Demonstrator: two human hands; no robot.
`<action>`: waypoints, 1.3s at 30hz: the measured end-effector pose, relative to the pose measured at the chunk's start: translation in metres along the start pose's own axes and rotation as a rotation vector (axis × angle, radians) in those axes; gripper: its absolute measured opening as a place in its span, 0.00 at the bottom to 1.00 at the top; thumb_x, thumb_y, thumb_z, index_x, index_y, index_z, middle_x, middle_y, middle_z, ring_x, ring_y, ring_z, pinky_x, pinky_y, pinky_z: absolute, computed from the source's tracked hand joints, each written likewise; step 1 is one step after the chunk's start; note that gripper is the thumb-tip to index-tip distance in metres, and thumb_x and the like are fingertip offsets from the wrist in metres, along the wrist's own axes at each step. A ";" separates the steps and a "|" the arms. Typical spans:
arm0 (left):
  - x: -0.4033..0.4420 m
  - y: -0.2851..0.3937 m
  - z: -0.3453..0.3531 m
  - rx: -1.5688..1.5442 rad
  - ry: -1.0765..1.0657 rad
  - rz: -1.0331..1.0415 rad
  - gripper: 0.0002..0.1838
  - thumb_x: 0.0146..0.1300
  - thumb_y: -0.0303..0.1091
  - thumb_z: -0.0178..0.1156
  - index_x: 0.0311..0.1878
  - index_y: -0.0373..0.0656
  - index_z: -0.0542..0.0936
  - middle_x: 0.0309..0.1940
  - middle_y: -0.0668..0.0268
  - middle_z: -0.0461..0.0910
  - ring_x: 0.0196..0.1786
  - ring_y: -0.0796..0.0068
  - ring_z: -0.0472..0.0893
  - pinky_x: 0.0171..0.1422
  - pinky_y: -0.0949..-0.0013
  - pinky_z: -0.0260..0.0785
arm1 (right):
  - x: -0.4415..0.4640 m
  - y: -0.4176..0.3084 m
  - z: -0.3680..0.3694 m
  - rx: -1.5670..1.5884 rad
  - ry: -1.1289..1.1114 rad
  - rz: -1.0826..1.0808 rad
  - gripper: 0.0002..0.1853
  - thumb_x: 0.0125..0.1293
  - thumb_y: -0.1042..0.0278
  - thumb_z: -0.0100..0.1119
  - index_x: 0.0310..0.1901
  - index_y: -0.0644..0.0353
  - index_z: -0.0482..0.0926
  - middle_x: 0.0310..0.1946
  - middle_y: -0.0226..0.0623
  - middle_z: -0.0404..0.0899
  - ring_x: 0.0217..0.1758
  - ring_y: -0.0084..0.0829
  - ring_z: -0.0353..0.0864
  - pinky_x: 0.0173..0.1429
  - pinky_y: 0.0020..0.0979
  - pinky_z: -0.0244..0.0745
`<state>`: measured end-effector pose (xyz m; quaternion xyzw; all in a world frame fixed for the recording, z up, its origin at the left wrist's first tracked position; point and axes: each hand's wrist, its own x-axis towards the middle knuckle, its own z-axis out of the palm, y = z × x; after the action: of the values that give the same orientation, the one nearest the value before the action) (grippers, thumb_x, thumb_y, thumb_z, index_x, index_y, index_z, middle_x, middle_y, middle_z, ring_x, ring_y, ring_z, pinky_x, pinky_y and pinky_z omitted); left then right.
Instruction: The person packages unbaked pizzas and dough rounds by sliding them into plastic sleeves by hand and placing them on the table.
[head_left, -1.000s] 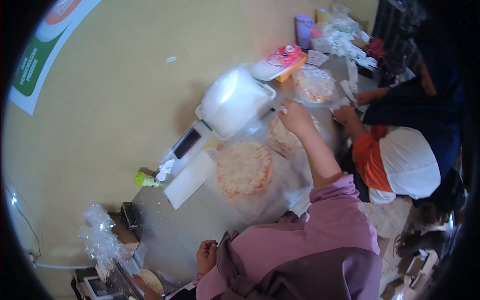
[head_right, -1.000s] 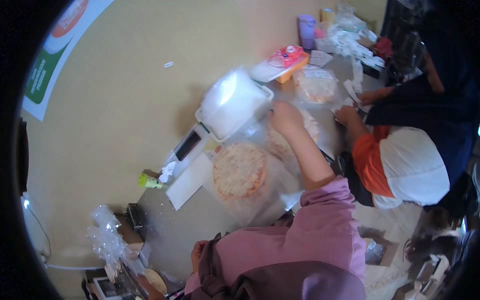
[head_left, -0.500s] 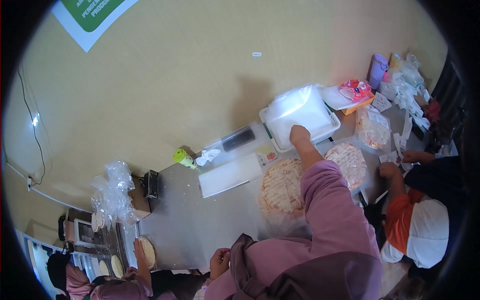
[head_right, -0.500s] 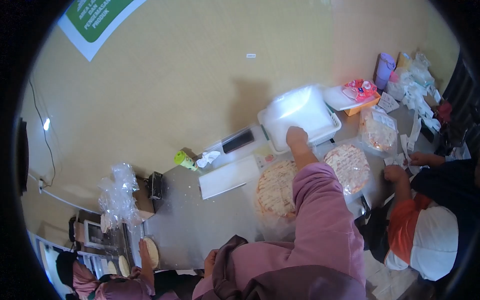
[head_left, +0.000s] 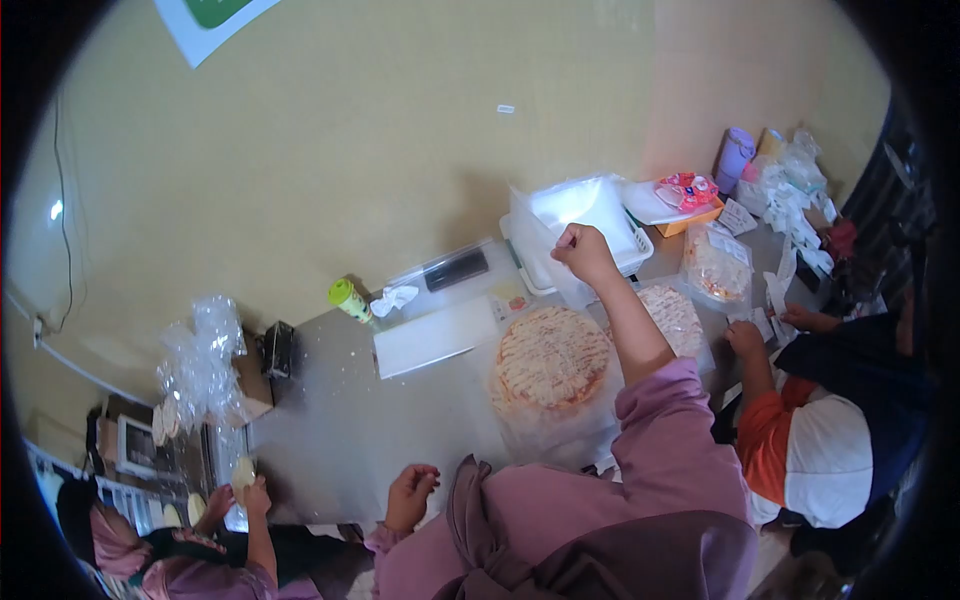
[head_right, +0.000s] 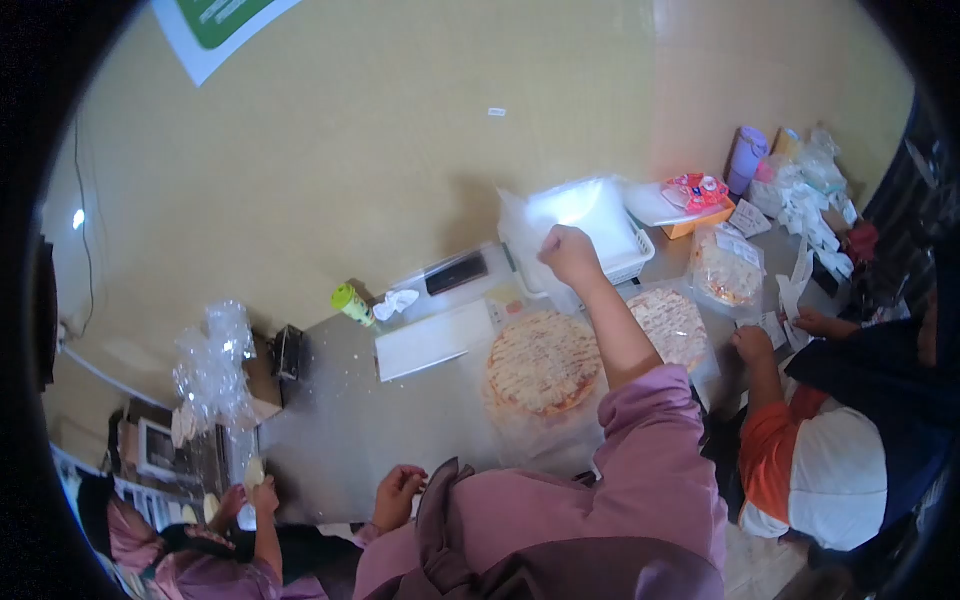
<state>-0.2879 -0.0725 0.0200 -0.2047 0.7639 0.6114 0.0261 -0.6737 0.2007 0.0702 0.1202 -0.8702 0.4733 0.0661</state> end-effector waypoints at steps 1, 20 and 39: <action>0.004 0.005 -0.001 -0.035 -0.038 0.031 0.08 0.62 0.29 0.52 0.43 0.37 0.73 0.36 0.66 0.78 0.36 0.79 0.76 0.41 0.76 0.68 | -0.008 -0.016 -0.001 0.076 -0.083 -0.021 0.10 0.43 0.70 0.67 0.24 0.62 0.75 0.24 0.42 0.77 0.29 0.38 0.76 0.36 0.34 0.71; 0.035 0.068 -0.019 -0.946 0.167 0.133 0.10 0.64 0.29 0.50 0.44 0.35 0.75 0.37 0.61 0.78 0.40 0.68 0.79 0.44 0.65 0.74 | -0.191 -0.110 0.038 0.636 -0.779 -0.167 0.13 0.52 0.69 0.66 0.23 0.58 0.68 0.20 0.24 0.68 0.27 0.15 0.65 0.30 0.22 0.62; -0.118 0.059 -0.086 -0.220 0.279 0.361 0.06 0.53 0.26 0.64 0.30 0.39 0.76 0.26 0.70 0.78 0.31 0.85 0.74 0.39 0.80 0.66 | -0.252 -0.232 0.044 0.190 -0.611 -0.768 0.21 0.48 0.69 0.69 0.46 0.61 0.76 0.45 0.39 0.76 0.46 0.33 0.76 0.49 0.29 0.70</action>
<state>-0.1824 -0.1110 0.1307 -0.1488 0.7133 0.6514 -0.2116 -0.3684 0.0788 0.1760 0.5706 -0.6957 0.4350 -0.0335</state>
